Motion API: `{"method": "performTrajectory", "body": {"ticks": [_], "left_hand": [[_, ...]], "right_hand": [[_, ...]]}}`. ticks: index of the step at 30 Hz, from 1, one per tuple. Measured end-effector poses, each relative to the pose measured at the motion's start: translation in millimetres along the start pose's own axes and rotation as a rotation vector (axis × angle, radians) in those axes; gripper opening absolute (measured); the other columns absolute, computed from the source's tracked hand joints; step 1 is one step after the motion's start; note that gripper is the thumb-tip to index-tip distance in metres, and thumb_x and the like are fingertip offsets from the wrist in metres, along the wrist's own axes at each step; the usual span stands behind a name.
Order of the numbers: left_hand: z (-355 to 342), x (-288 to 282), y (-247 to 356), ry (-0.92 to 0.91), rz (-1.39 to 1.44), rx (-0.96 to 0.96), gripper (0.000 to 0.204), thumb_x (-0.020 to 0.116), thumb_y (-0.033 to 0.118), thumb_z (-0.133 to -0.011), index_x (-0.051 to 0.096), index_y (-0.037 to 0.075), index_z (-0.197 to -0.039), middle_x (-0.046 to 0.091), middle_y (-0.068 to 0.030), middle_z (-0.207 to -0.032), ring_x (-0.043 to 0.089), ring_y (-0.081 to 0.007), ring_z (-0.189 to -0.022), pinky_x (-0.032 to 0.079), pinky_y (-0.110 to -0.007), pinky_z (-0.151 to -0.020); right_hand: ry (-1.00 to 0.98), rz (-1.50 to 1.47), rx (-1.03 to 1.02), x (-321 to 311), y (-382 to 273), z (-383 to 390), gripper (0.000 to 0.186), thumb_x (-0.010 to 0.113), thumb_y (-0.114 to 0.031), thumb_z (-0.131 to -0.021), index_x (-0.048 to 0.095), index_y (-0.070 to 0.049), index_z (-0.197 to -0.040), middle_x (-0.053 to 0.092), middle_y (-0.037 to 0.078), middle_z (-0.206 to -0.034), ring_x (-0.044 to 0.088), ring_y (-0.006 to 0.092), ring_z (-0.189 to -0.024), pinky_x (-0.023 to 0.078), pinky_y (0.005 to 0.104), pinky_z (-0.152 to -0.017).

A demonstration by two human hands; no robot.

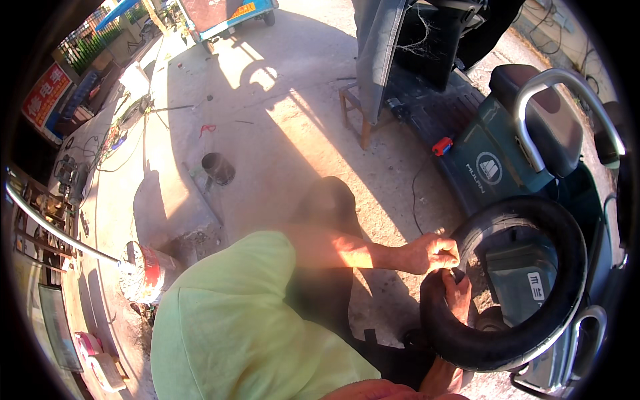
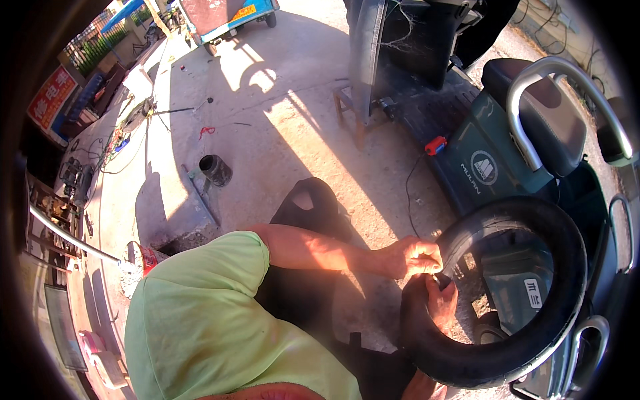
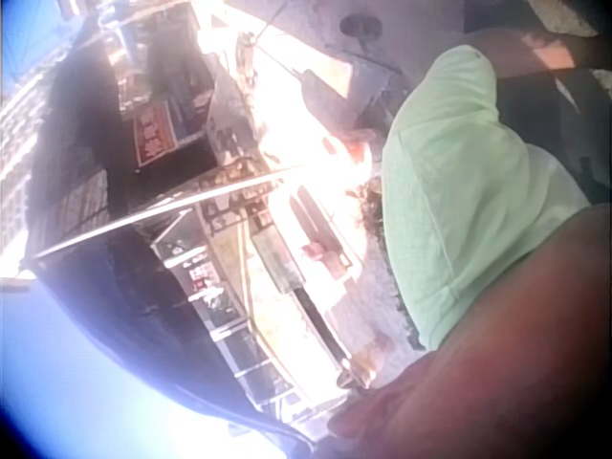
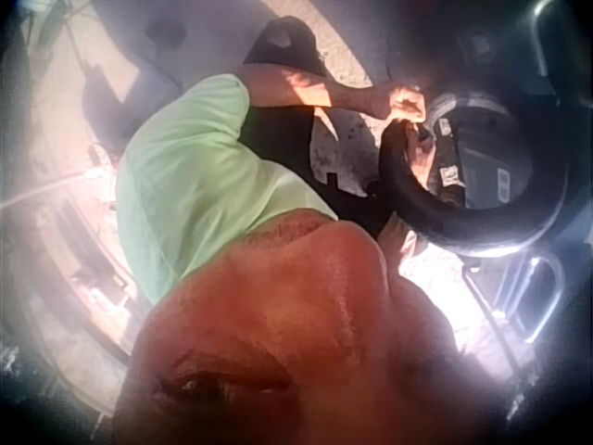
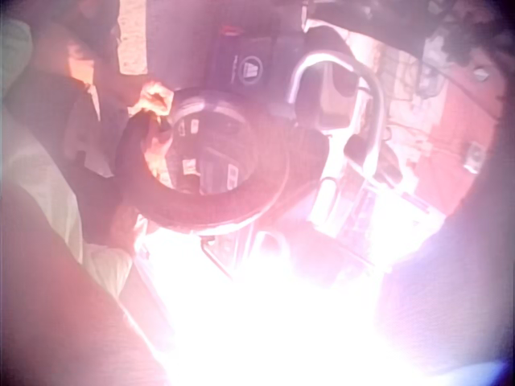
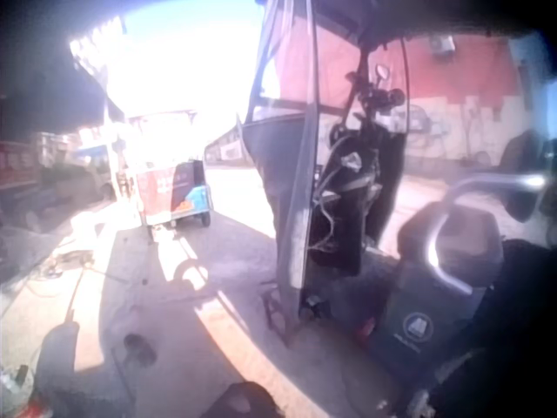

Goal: The person uses a rotary tool to buff the surface of an inner tube, inserts a metal tool into the tube's valve stem, and wipes the tube surface.

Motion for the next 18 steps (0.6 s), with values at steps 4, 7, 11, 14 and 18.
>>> {"method": "performTrajectory", "body": {"ticks": [4,7,11,14,18], "left_hand": [[0,0,0,0.003,0.014,-0.003,0.016,0.061,0.018,-0.102,0.068,0.003,-0.101,0.069,-0.0041,-0.085,0.061,-0.0110,-0.073,0.051,-0.029,-0.067],[0,1,2,0.004,0.008,-0.001,0.016,0.061,0.018,-0.102,0.068,0.003,-0.101,0.068,-0.0041,-0.085,0.061,-0.0110,-0.073,0.051,-0.029,-0.067],[0,1,6,0.004,0.005,0.000,0.017,0.061,0.019,-0.102,0.068,0.004,-0.100,0.068,-0.0039,-0.085,0.062,-0.0111,-0.073,0.052,-0.029,-0.067],[2,0,7,0.010,0.000,-0.002,0.016,0.062,0.019,-0.102,0.068,0.004,-0.100,0.067,-0.0033,-0.084,0.062,-0.0111,-0.073,0.052,-0.030,-0.067],[0,1,3,0.003,-0.006,-0.004,0.016,0.062,0.019,-0.102,0.068,0.004,-0.100,0.067,-0.0027,-0.083,0.061,-0.0107,-0.073,0.051,-0.030,-0.067]], "right_hand": [[-0.028,-0.058,0.039,-1,-2,0,0.055,0.073,-0.042,-0.086,0.066,0.004,-0.116,0.068,0.022,-0.113,0.064,0.0364,-0.108,0.047,0.0425,-0.095],[0.041,0.101,-0.147,0,10,2,0.048,0.071,-0.037,-0.092,0.063,0.006,-0.113,0.065,0.023,-0.108,0.063,0.0346,-0.105,0.047,0.0416,-0.091],[0.040,0.091,0.017,-2,16,-2,0.054,0.072,-0.041,-0.087,0.064,0.002,-0.120,0.065,0.022,-0.119,0.061,0.0351,-0.113,0.045,0.0430,-0.100],[0.015,0.000,0.033,-2,0,1,0.052,0.073,-0.039,-0.087,0.066,0.002,-0.117,0.068,0.021,-0.114,0.064,0.0345,-0.108,0.047,0.0421,-0.096],[0.005,-0.054,0.017,-3,-10,4,0.049,0.073,-0.037,-0.087,0.068,0.004,-0.114,0.072,0.021,-0.108,0.068,0.0333,-0.102,0.049,0.0409,-0.092]]}}
Point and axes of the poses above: each hand's wrist, its own z-axis away from the middle knuckle, its own x-axis out of the palm, y = z × x, the point moved 4 cm from there along -z, towards the middle knuckle
